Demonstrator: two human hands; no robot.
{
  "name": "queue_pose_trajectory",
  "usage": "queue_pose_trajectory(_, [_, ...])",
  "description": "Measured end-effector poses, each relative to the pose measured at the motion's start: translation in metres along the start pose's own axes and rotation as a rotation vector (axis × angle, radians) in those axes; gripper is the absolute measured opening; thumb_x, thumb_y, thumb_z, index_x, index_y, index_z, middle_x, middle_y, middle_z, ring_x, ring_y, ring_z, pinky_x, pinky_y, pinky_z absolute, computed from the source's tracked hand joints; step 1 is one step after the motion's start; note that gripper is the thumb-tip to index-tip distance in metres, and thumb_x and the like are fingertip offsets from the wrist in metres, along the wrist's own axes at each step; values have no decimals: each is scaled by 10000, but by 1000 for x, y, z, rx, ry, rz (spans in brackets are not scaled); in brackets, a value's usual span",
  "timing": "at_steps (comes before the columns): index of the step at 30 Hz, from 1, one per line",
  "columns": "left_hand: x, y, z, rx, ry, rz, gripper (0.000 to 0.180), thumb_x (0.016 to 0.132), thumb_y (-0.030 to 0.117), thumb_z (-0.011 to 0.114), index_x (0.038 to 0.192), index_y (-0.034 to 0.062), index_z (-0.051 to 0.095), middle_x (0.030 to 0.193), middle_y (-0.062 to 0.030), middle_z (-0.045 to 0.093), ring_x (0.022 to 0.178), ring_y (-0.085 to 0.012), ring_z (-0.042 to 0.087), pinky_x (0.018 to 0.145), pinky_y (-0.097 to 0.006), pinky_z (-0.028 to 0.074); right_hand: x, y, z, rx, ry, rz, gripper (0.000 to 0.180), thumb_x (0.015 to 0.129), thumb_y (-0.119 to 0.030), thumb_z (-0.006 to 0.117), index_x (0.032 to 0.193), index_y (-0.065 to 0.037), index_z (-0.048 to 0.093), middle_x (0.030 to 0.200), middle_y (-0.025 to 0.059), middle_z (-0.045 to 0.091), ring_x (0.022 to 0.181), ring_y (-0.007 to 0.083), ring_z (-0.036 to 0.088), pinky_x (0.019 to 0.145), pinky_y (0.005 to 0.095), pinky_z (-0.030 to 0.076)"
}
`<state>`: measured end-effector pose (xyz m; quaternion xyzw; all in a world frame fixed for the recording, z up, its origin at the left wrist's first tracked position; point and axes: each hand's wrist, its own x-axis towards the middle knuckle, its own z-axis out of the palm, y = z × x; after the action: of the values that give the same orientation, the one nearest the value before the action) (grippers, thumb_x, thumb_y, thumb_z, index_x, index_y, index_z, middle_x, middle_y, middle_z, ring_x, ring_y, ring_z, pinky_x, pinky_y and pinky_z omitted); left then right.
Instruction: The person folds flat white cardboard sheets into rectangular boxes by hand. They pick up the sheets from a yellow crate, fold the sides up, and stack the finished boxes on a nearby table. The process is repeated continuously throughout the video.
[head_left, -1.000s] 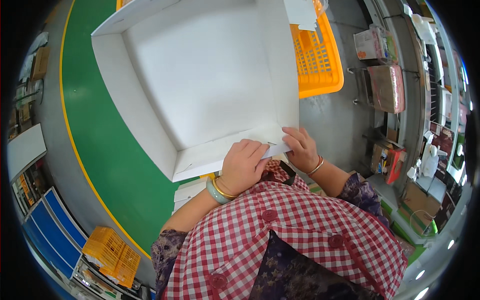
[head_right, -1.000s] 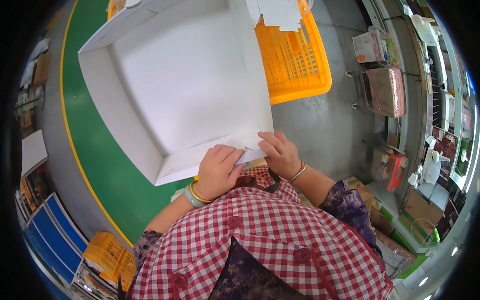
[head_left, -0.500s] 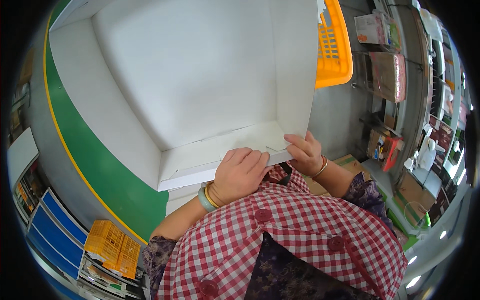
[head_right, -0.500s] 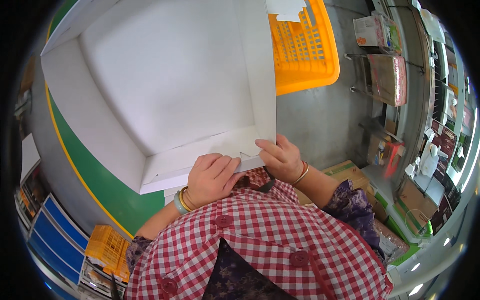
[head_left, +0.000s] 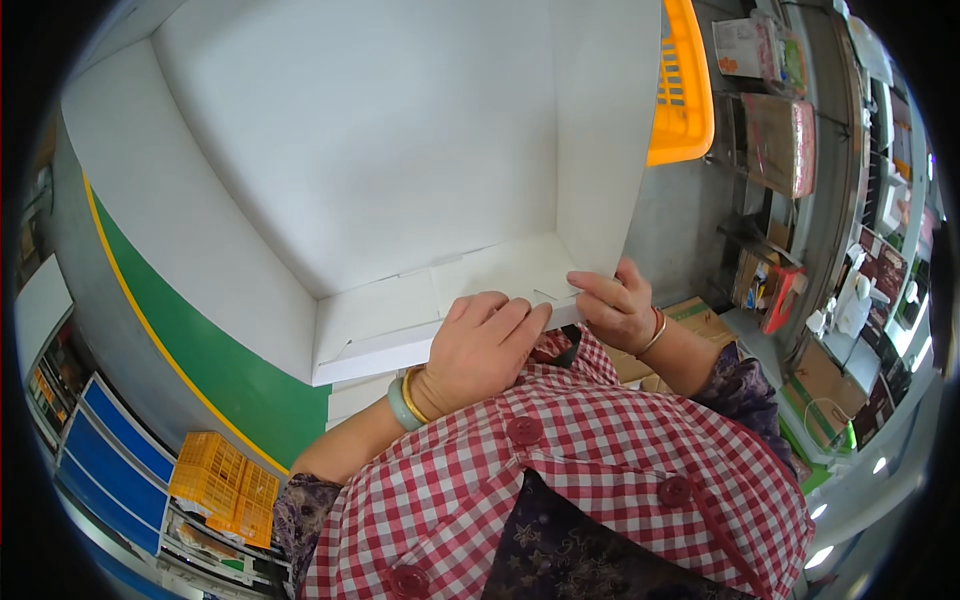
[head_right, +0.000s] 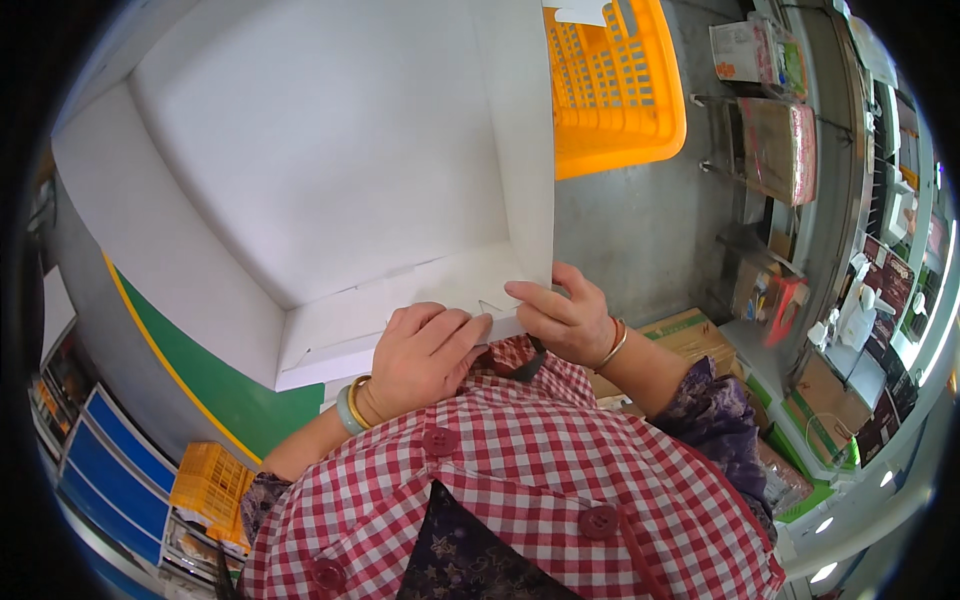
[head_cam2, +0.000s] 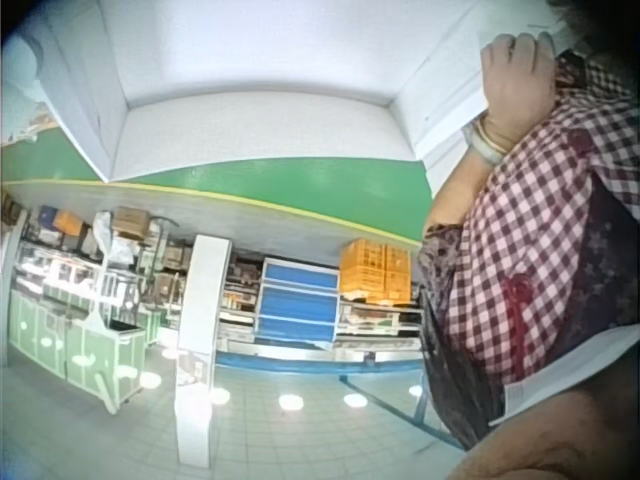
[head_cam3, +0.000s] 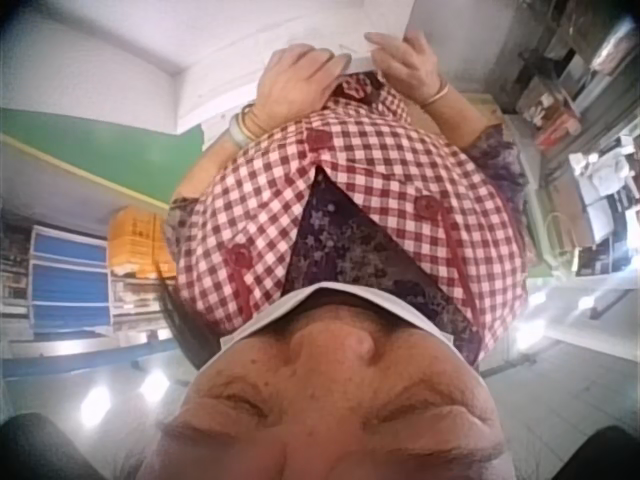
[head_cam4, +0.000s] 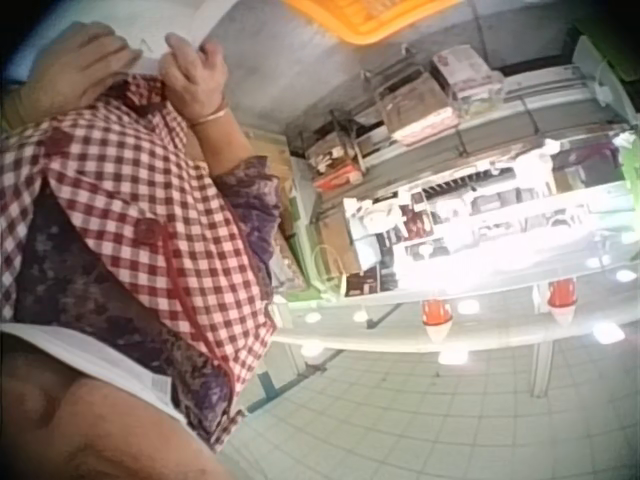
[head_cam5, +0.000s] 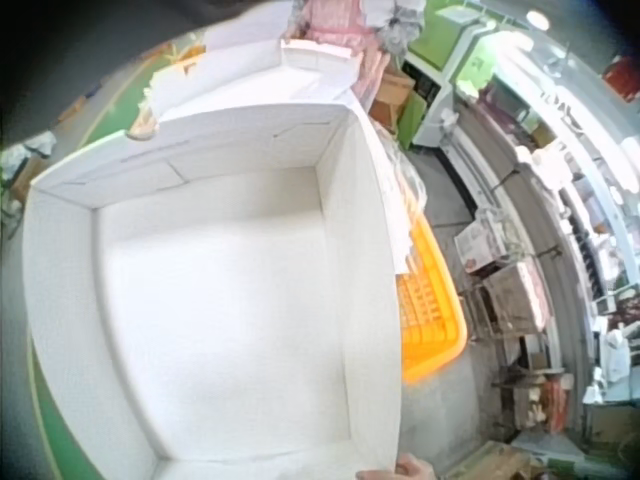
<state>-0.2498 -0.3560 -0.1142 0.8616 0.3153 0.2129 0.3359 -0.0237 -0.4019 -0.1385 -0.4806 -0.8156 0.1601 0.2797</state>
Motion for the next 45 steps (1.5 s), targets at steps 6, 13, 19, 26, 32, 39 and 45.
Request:
queue_pose_trajectory(6, [2,0,-5,35,-63,55,346,672,119,679,1009,64,624,903,-12,573,829,-191,543,717,-317,424,-2,-1,0,-2,-9,-16,228,578,-59,650,784,-116,570,1068,9,606,827,299,593,652,325,529])
queue_pose_trajectory(13, [7,1,-8,53,-95,117,336,681,113,662,999,26,599,880,-47,560,823,-201,548,726,-335,430,-1,-1,-5,-9,-36,-46,223,570,-71,649,778,-117,582,1069,1,598,824,281,595,642,318,529])
queue_pose_trajectory(19, [9,0,-7,27,-102,70,370,633,124,702,971,40,579,850,-52,544,783,-215,552,689,-338,425,3,-3,-11,3,-111,-15,207,571,-90,632,773,-106,584,1062,16,576,783,255,581,600,300,513])
queue_pose_trajectory(26, [16,3,-13,-18,-138,27,273,703,121,626,949,15,572,845,-58,543,789,-201,533,725,-320,420,10,-10,-14,-43,-139,31,183,573,-103,617,752,-96,580,1025,34,557,765,232,560,567,291,491])
queue_pose_trajectory(32, [15,11,-14,-88,-193,-4,279,684,109,619,949,35,573,849,-46,539,790,-197,528,709,-313,402,11,-21,-17,-44,-167,49,158,580,-96,622,732,-96,579,1012,35,551,767,231,554,572,288,488])
queue_pose_trajectory(39, [10,23,-31,-134,-257,-45,259,669,85,599,919,30,567,829,-48,531,762,-200,517,680,-312,401,16,-43,-24,-15,-159,64,144,597,-91,630,735,-95,590,1022,35,554,794,234,559,588,284,498])
queue_pose_trajectory(45, [5,26,-34,-24,-206,98,291,676,93,573,946,-17,574,825,-66,529,756,-190,510,698,-303,410,15,-47,-23,-7,-99,45,182,591,-92,642,769,-88,609,1048,31,564,824,234,564,605,279,511])
